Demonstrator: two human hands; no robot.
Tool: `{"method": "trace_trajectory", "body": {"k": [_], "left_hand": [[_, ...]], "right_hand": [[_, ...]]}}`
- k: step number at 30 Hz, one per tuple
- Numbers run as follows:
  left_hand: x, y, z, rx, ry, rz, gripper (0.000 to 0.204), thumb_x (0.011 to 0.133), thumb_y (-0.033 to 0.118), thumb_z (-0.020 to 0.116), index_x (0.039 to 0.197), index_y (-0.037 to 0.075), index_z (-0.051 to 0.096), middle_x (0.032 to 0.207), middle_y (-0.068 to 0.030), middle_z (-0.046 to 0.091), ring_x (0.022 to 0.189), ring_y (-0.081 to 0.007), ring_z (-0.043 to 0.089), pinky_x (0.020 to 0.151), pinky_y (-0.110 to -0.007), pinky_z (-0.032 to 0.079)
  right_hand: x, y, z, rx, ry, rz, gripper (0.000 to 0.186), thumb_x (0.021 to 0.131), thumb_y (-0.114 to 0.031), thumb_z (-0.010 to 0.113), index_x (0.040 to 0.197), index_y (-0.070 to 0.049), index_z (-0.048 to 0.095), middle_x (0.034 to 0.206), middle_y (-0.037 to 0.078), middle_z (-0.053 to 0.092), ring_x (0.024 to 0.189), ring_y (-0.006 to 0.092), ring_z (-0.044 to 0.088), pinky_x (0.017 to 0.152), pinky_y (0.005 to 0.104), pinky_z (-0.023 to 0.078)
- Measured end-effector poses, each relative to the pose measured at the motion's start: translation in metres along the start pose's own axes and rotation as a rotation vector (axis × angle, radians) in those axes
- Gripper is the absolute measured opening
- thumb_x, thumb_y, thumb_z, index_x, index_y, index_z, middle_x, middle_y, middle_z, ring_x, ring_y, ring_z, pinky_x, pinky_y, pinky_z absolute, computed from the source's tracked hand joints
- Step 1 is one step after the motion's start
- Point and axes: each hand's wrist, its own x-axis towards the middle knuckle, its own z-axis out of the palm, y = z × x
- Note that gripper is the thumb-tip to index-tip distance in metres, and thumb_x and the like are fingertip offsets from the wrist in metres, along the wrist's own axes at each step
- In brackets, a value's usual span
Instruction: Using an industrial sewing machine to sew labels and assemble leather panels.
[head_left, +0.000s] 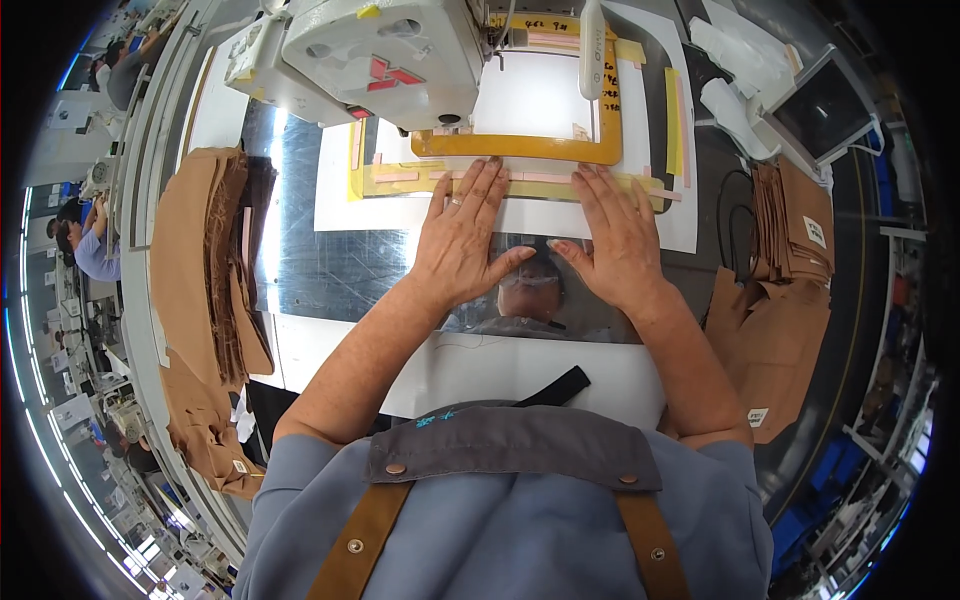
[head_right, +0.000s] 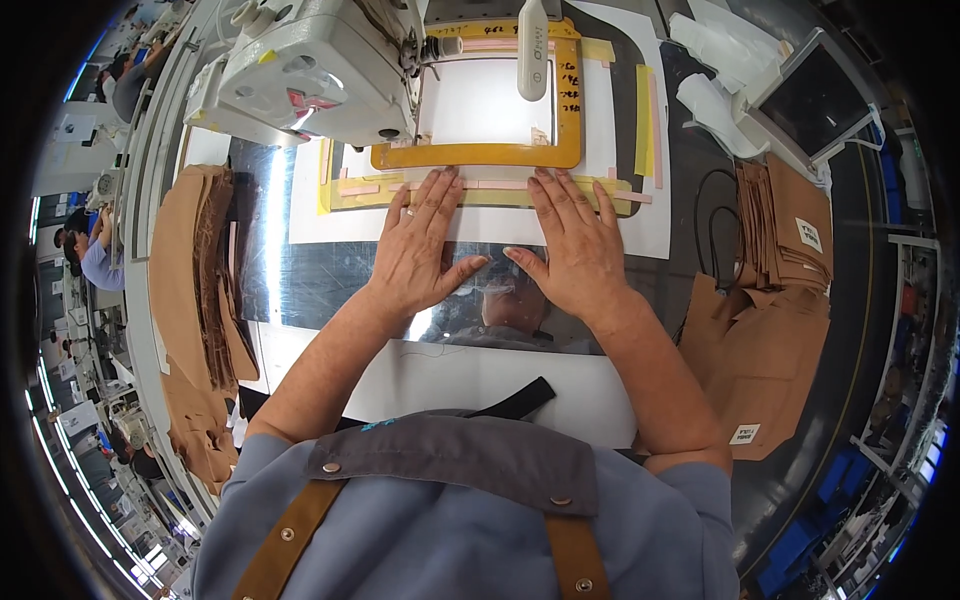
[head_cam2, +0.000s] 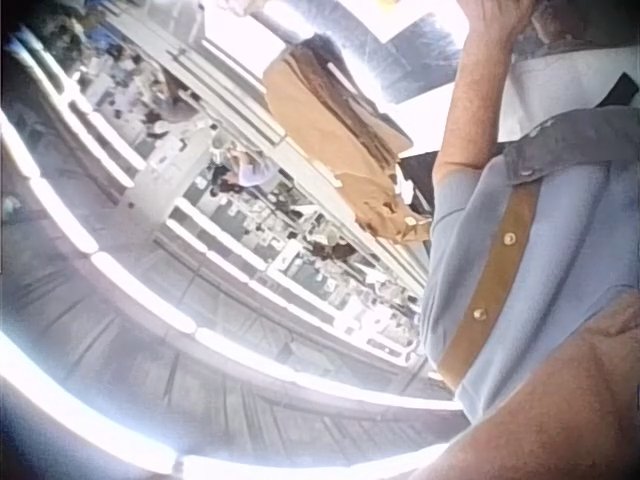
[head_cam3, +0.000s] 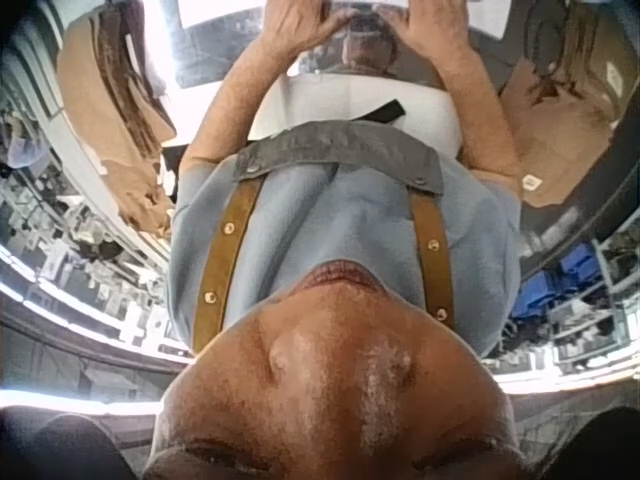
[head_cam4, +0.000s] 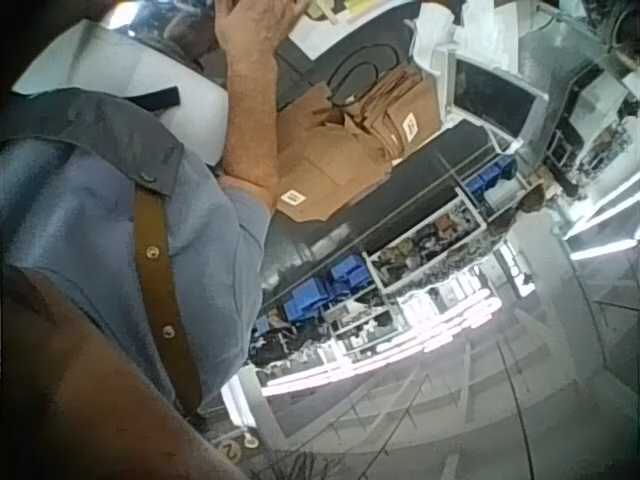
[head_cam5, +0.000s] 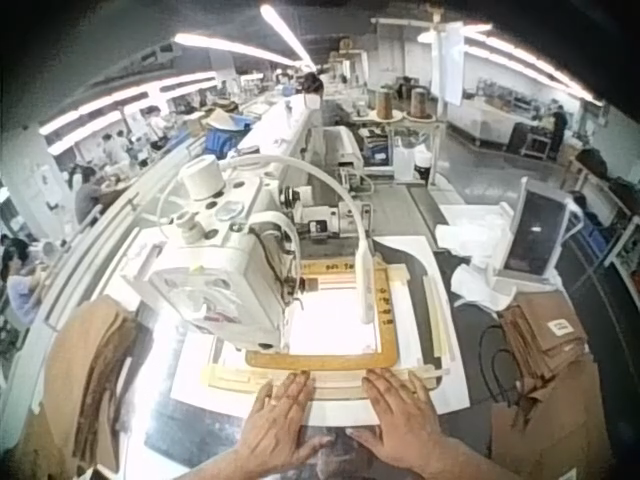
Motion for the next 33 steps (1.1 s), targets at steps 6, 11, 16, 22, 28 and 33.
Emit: {"method": "trace_trajectory", "body": {"k": [6, 11, 16, 22, 28, 33], "left_hand": [[0.01, -0.013, 0.005, 0.048, -0.038, -0.061, 0.101, 0.093, 0.077, 0.046, 0.156, -0.001, 0.036, 0.155, -0.0243, 0.045, 0.148, -0.0399, 0.039, 0.125, -0.056, 0.018], [0.015, -0.022, 0.002, 0.092, -0.077, -0.077, 0.104, 0.092, 0.078, 0.047, 0.157, -0.002, 0.035, 0.155, -0.0244, 0.044, 0.15, -0.0375, 0.036, 0.126, -0.055, 0.016], [0.019, -0.022, 0.0, 0.103, -0.092, -0.078, 0.104, 0.091, 0.078, 0.048, 0.155, -0.003, 0.038, 0.154, -0.0265, 0.044, 0.15, -0.0396, 0.035, 0.126, -0.056, 0.014], [0.02, -0.027, 0.003, 0.157, -0.067, -0.108, 0.109, 0.09, 0.081, 0.045, 0.157, -0.004, 0.031, 0.16, -0.0272, 0.037, 0.152, -0.0436, 0.03, 0.125, -0.056, 0.014], [0.02, -0.027, 0.005, 0.125, -0.094, -0.116, 0.11, 0.089, 0.081, 0.049, 0.157, -0.004, 0.031, 0.161, -0.0275, 0.035, 0.152, -0.0441, 0.029, 0.124, -0.057, 0.015], [0.018, -0.025, 0.006, 0.13, -0.095, -0.133, 0.11, 0.088, 0.079, 0.052, 0.156, -0.004, 0.032, 0.162, -0.0273, 0.034, 0.152, -0.0444, 0.029, 0.123, -0.06, 0.016]], "right_hand": [[0.006, 0.004, 0.004, -0.004, 0.003, -0.001, 0.085, 0.094, -0.064, 0.058, 0.153, -0.003, 0.045, 0.155, 0.015, 0.049, 0.148, 0.029, 0.041, 0.126, 0.0566, 0.018], [0.012, 0.004, 0.005, 0.009, -0.016, 0.015, 0.086, 0.096, -0.065, 0.056, 0.153, -0.001, 0.044, 0.155, 0.017, 0.049, 0.148, 0.0315, 0.04, 0.126, 0.0589, 0.015], [0.014, 0.004, 0.006, -0.023, -0.058, 0.05, 0.089, 0.096, -0.067, 0.053, 0.154, -0.001, 0.043, 0.155, 0.018, 0.048, 0.149, 0.0326, 0.04, 0.126, 0.0606, 0.013], [0.016, 0.004, 0.009, -0.033, -0.063, 0.07, 0.091, 0.096, -0.07, 0.051, 0.154, 0.0, 0.042, 0.154, 0.02, 0.049, 0.149, 0.0348, 0.039, 0.126, 0.0616, 0.009], [0.017, 0.004, 0.008, -0.032, -0.035, 0.079, 0.092, 0.094, -0.067, 0.056, 0.152, 0.002, 0.042, 0.152, 0.022, 0.049, 0.148, 0.0376, 0.039, 0.124, 0.0642, 0.011], [0.019, 0.003, 0.009, -0.048, -0.04, 0.098, 0.091, 0.094, -0.064, 0.059, 0.151, 0.004, 0.041, 0.151, 0.024, 0.049, 0.146, 0.039, 0.04, 0.122, 0.0675, 0.015]]}}
